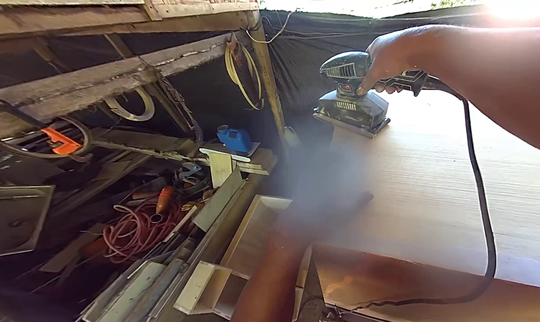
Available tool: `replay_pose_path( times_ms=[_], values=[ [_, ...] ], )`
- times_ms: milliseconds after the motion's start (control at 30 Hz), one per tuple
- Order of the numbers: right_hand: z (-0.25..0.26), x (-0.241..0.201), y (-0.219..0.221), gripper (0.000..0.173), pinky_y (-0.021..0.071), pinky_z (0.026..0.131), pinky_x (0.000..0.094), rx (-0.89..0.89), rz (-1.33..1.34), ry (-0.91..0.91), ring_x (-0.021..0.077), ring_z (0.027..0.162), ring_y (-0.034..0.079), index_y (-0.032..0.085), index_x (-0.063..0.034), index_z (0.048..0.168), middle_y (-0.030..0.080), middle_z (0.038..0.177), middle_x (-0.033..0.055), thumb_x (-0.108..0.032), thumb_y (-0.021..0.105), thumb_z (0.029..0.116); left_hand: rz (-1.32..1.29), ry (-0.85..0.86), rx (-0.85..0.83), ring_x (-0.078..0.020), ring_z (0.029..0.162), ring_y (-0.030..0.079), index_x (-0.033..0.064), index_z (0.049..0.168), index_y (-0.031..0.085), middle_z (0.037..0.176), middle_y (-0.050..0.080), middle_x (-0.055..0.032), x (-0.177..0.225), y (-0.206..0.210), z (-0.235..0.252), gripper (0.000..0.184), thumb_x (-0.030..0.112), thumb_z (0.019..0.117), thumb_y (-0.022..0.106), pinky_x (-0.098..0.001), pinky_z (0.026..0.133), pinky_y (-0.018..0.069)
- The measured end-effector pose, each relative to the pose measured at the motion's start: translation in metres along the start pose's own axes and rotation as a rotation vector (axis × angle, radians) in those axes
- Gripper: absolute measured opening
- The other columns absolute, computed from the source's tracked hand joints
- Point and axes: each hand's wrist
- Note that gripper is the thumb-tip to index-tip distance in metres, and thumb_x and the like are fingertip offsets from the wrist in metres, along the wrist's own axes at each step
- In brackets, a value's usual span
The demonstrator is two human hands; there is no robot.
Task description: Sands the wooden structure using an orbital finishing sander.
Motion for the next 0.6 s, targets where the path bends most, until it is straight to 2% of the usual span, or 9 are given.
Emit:
replay_pose_path(
  times_ms=[33,67,133,200,333,433,533,600],
  values=[
    [0.006,-0.002,-0.001,0.040,0.0543,0.052,0.0353,0.018,-0.006,0.010,0.0186,0.051,0.057,0.064,-0.0013,0.107,0.064,0.070,0.0100,-0.034,0.079,0.0891,-0.018,-0.023,0.017,-0.0212,0.139,0.051,0.0129,0.165,0.015,0.155,0.047,-0.0120,0.001,0.000,0.000,0.112,0.073,0.0842,0.065,-0.0484,0.112,0.0441],
    [0.013,-0.003,-0.003,0.039,0.0537,0.052,0.0348,0.033,-0.007,0.027,0.0181,0.051,0.057,0.065,-0.0006,0.105,0.063,0.070,0.0096,-0.033,0.079,0.0900,-0.032,-0.047,0.007,-0.0229,0.131,0.057,0.0119,0.165,0.014,0.147,0.055,-0.0138,0.001,-0.001,-0.001,0.114,0.073,0.0836,0.066,-0.0500,0.108,0.0473],
    [0.023,-0.004,-0.003,0.037,0.0528,0.055,0.0344,0.053,-0.032,0.046,0.0169,0.054,0.056,0.065,0.0002,0.103,0.062,0.071,0.0085,-0.032,0.078,0.0906,-0.036,-0.080,-0.025,-0.0248,0.123,0.063,0.0123,0.165,0.013,0.136,0.063,-0.0149,0.003,-0.002,-0.001,0.115,0.074,0.0835,0.065,-0.0520,0.104,0.0502],
    [0.026,-0.004,-0.004,0.041,0.0535,0.055,0.0335,0.055,-0.054,0.028,0.0164,0.053,0.056,0.064,0.0011,0.107,0.062,0.071,0.0087,-0.033,0.079,0.0898,-0.036,-0.092,-0.036,-0.0260,0.120,0.064,0.0135,0.165,0.015,0.133,0.064,-0.0150,0.004,-0.004,-0.001,0.113,0.074,0.0836,0.065,-0.0535,0.101,0.0513],
    [0.015,-0.005,-0.001,0.042,0.0546,0.053,0.0350,0.027,-0.074,-0.017,0.0185,0.052,0.058,0.062,-0.0004,0.113,0.063,0.071,0.0103,-0.028,0.082,0.0874,-0.033,-0.091,-0.042,-0.0252,0.127,0.060,0.0118,0.165,0.013,0.141,0.059,-0.0149,0.002,-0.003,0.000,0.116,0.075,0.0835,0.065,-0.0513,0.106,0.0487],
    [0.016,-0.001,-0.001,0.033,0.0547,0.055,0.0361,0.049,-0.071,0.030,0.0193,0.054,0.058,0.063,0.0008,0.108,0.064,0.073,0.0111,-0.018,0.080,0.0875,-0.038,-0.094,-0.040,-0.0253,0.131,0.057,0.0113,0.165,0.012,0.145,0.056,-0.0157,0.003,-0.003,0.000,0.116,0.074,0.0839,0.065,-0.0507,0.108,0.0465],
    [0.031,0.001,-0.003,0.023,0.0535,0.055,0.0356,0.094,-0.113,0.074,0.0184,0.051,0.056,0.065,0.0027,0.095,0.062,0.069,0.0112,-0.014,0.079,0.0869,-0.047,-0.096,-0.057,-0.0246,0.129,0.059,0.0115,0.165,0.011,0.143,0.058,-0.0153,0.004,-0.003,0.000,0.116,0.074,0.0838,0.065,-0.0500,0.107,0.0476],
    [0.038,0.002,-0.005,0.023,0.0535,0.053,0.0364,0.074,-0.106,0.049,0.0192,0.049,0.056,0.064,0.0028,0.096,0.062,0.067,0.0118,-0.012,0.079,0.0863,-0.065,-0.095,-0.062,-0.0239,0.128,0.059,0.0123,0.165,0.011,0.141,0.059,-0.0149,0.003,-0.005,0.000,0.115,0.073,0.0840,0.066,-0.0494,0.107,0.0480]
  ],
)
Point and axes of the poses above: each hand's wrist, its own z-axis towards the middle knuckle, its own y-axis out of the palm, x = y × z
